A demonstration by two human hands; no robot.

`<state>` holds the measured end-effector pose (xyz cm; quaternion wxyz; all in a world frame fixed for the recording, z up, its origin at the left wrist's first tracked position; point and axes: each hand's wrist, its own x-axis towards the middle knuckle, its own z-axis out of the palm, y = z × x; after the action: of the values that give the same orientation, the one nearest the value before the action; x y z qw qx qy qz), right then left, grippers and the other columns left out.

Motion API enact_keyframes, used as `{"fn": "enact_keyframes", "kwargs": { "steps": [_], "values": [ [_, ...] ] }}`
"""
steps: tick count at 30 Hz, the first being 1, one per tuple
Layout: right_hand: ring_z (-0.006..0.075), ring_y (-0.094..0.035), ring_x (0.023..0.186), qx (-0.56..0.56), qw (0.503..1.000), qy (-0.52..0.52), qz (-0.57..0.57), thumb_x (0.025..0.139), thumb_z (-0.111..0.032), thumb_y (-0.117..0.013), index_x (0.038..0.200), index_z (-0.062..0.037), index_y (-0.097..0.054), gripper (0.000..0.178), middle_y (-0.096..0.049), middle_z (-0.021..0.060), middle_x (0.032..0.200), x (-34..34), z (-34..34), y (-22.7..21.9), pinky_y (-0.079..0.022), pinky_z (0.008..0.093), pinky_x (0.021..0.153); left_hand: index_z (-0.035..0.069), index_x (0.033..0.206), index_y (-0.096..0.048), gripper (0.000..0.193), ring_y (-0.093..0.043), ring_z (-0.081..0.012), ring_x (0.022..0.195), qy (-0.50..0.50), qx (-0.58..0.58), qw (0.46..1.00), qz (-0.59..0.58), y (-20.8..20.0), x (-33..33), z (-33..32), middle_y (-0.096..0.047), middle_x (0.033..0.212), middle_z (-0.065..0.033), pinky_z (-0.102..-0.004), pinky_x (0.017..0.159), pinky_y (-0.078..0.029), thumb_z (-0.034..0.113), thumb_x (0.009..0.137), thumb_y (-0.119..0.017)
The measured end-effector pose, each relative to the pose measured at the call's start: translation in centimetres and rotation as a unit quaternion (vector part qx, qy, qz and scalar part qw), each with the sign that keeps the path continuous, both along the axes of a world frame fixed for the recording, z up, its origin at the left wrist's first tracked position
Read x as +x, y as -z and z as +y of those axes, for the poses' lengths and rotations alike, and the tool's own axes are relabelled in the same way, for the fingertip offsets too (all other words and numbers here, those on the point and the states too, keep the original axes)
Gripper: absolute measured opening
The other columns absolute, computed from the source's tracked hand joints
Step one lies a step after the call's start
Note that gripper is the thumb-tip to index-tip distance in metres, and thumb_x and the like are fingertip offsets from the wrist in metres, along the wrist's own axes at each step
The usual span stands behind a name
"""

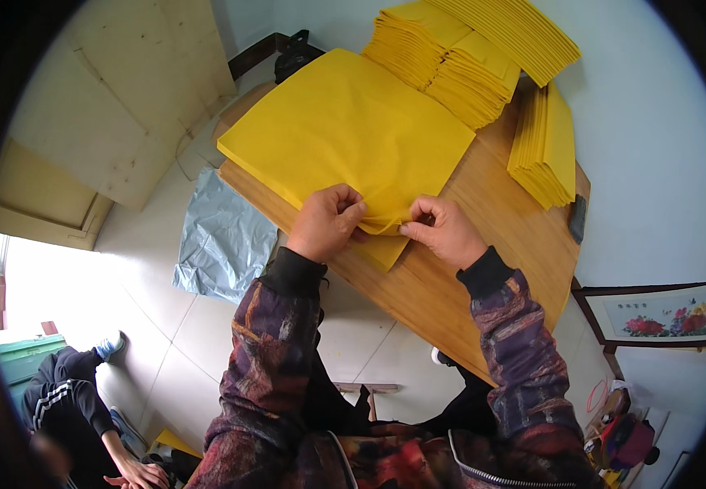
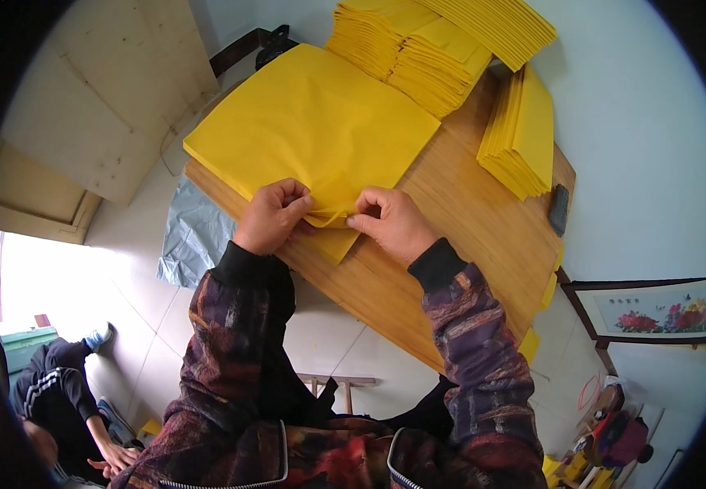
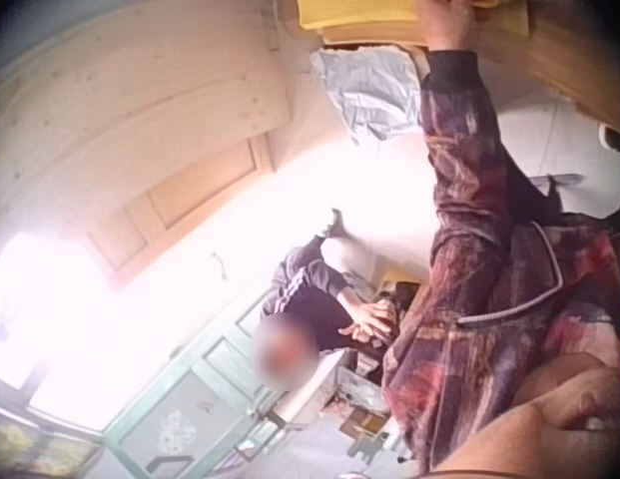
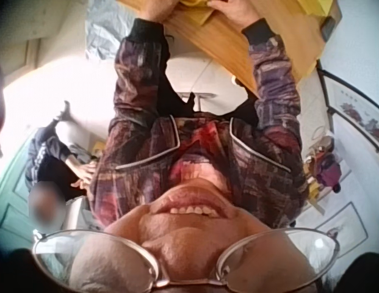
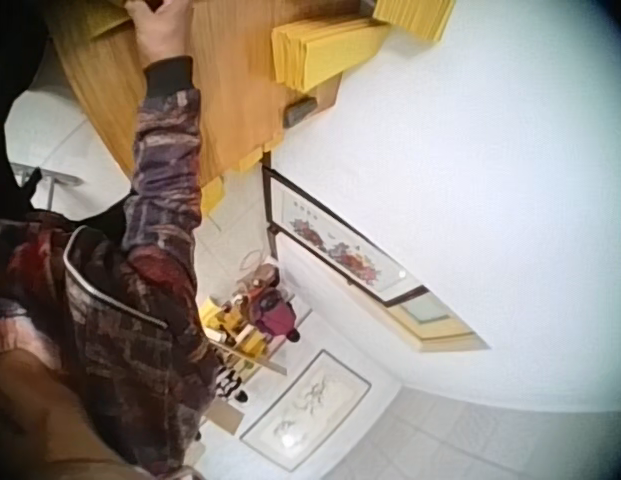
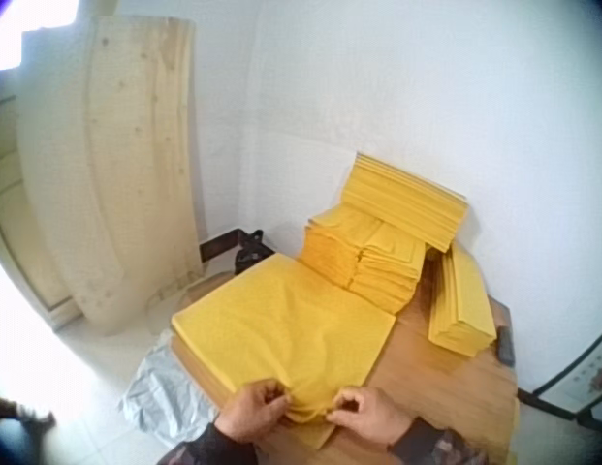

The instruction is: The person folds yellow paper sheets on a wooden table, repeatedly folding each sheet in half and stacking the finished pieces. The person handles the paper by hand without visible tools.

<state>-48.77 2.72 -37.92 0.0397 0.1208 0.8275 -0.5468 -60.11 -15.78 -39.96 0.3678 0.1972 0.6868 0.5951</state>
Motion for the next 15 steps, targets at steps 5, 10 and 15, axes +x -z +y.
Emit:
{"fn": "enact_keyframes", "kwargs": {
  "steps": [5,10,15],
  "values": [
    [0.0045,-0.047,0.067,-0.042,0.998,-0.035,-0.012,0.083,-0.005,-0.066,0.079,-0.0035,-0.057,0.01,-0.054,-0.004,0.073,-1.0,0.9,0.0,-0.041,0.0203,0.061,0.0,0.096,-0.059,0.017,-0.066,-0.0103,0.066,0.035,0.045,0.998,-0.018,-0.1,-0.2,-0.5,-0.065,0.079,-0.0032,-0.0204,0.051,-0.047,0.015,0.088,-0.06],
    [0.0049,-0.047,0.069,-0.051,0.998,-0.027,-0.008,0.081,-0.002,-0.066,0.085,-0.003,-0.057,0.01,-0.055,-0.0034,0.078,-1.3,0.8,0.1,-0.043,0.0202,0.064,-0.003,0.096,-0.058,0.017,-0.065,-0.013,0.065,0.025,0.013,0.999,-0.036,-0.2,-0.2,-0.3,-0.065,0.081,-0.0057,-0.0224,0.052,-0.048,0.012,0.087,-0.06],
    [0.0092,-0.05,0.078,0.111,0.986,0.07,0.099,0.076,0.001,-0.069,0.107,-0.0024,-0.052,0.036,-0.053,0.0043,0.102,0.3,-0.9,0.3,-0.046,0.0227,0.069,-0.003,0.094,-0.057,0.016,-0.065,-0.0135,0.06,-0.005,0.006,1.0,-0.02,-0.1,0.0,0.2,-0.064,0.078,-0.0057,-0.0231,0.049,-0.046,0.012,0.089,-0.057]
  ]
}}
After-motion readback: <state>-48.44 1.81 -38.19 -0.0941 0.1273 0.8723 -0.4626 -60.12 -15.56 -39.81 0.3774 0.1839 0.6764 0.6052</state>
